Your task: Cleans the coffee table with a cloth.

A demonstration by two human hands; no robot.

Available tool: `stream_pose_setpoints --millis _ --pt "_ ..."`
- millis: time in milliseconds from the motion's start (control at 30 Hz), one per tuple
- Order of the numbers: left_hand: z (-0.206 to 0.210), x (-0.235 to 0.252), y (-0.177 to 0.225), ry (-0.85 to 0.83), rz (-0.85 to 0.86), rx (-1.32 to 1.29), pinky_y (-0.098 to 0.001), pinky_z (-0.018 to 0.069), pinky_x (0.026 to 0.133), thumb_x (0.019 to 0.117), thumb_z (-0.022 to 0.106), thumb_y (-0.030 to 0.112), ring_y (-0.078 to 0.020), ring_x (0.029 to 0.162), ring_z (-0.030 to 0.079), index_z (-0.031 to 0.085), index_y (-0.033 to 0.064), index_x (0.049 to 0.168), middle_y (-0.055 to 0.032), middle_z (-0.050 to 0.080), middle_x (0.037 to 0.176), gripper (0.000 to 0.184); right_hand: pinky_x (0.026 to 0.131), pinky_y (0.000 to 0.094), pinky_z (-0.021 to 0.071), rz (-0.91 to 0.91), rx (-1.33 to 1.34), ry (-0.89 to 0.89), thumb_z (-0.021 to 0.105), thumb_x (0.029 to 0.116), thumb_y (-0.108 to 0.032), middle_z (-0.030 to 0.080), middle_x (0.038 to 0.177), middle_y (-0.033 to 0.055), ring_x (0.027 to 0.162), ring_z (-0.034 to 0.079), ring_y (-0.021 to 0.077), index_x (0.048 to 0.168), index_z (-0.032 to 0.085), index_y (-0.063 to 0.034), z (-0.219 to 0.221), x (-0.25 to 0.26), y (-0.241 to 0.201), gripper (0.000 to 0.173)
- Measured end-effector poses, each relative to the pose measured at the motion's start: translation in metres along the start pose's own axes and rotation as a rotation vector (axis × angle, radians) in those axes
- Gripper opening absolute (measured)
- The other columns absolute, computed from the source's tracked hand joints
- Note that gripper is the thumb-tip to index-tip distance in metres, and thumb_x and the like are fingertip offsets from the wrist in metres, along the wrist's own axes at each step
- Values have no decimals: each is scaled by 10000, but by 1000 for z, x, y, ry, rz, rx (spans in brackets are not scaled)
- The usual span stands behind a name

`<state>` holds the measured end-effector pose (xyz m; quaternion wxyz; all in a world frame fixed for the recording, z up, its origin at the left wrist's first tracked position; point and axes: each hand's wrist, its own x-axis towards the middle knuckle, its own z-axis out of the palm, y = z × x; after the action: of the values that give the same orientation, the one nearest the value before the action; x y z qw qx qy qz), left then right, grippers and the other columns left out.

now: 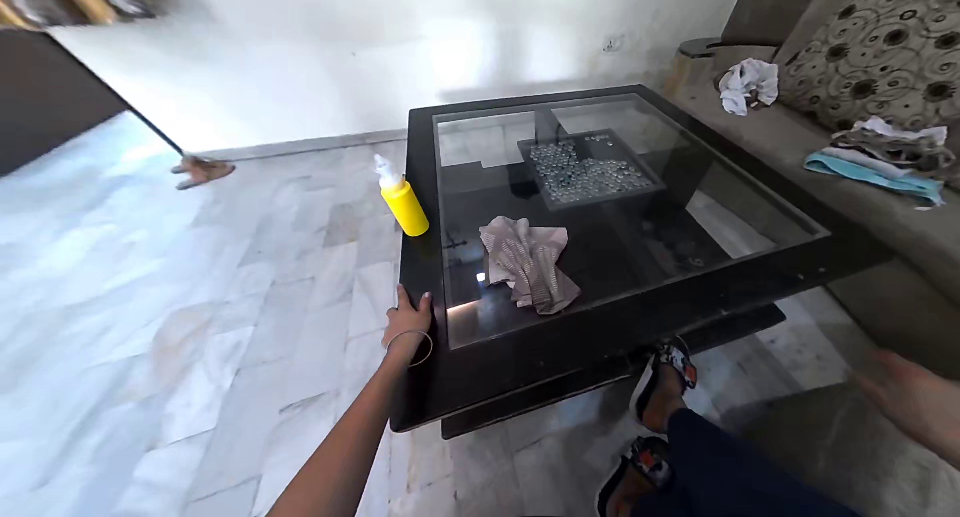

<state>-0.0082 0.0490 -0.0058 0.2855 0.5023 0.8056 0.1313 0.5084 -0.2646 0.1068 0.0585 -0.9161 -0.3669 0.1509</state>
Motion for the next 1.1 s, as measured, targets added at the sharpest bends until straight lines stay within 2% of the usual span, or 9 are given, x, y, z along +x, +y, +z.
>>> stream_pose_setpoints --millis 100,200,333,400,500,567,800,933,1100 --pt "3 26 6 70 -53 -97 -663 389 1106 1121 350 474 -503 1365 514 306 94 1626 -336 543 1445 634 1018 670 451 -266 52 -5 570 1070 -288 585 1390 306 1225 606 491 1485 503 2 8 32 -131 511" --pt "3 37 19 85 -186 -101 -621 400 1124 1127 212 503 -440 1395 512 534 -9 1455 -301 556 1450 688 1093 600 434 -387 105 -155 549 1058 -439 518 1507 226 1344 545 410 1559 421 -59 57 35 -242 642" --pt "4 41 30 120 -378 -143 -585 435 1110 1110 134 549 -408 1389 532 605 -56 1360 -287 566 1449 807 1180 611 295 -489 130 -333 545 1005 -602 150 1695 266 1523 288 447 1660 152 -103 132 22 -339 912" --pt "8 43 32 133 -421 -125 -582 446 1093 1105 125 559 -396 1378 547 619 -44 1346 -271 584 1437 816 1195 609 258 -499 95 -350 496 1024 -607 41 1707 272 1541 230 460 1669 123 -148 162 20 -366 875" --pt "9 46 34 164 -440 -89 -594 461 1069 1104 116 561 -395 1358 567 646 -23 1316 -255 615 1405 817 1168 569 328 -624 16 -235 466 1083 -230 217 1671 277 1493 322 466 1635 312 -230 191 17 -387 573" --pt "9 50 33 163 -446 -66 -598 459 1069 1101 113 566 -394 1356 569 660 -16 1300 -250 626 1392 823 1151 530 382 -791 39 -230 470 1015 -12 338 1620 264 1447 398 449 1587 420 -249 198 15 -390 620" --pt "12 56 24 115 -407 112 -584 503 1016 1106 160 563 -382 1292 617 669 8 1268 -238 658 1337 770 1086 570 423 -1486 -39 -464 576 974 7 396 1593 243 1394 455 457 1549 481 -189 196 1 -402 615" --pt "10 53 29 140 -450 24 -591 467 1063 1101 106 557 -388 1344 581 665 -16 1295 -247 631 1386 823 1069 557 432 -1316 -69 -349 487 1042 -68 464 1565 198 1364 508 409 1534 509 -277 187 59 -394 535" --pt "11 58 26 144 -459 7 -587 474 1058 1102 111 559 -384 1333 591 670 19 1307 -234 643 1374 804 971 596 500 -942 -93 18 586 985 -22 552 1469 212 1271 571 452 1504 550 -289 161 168 -335 584"
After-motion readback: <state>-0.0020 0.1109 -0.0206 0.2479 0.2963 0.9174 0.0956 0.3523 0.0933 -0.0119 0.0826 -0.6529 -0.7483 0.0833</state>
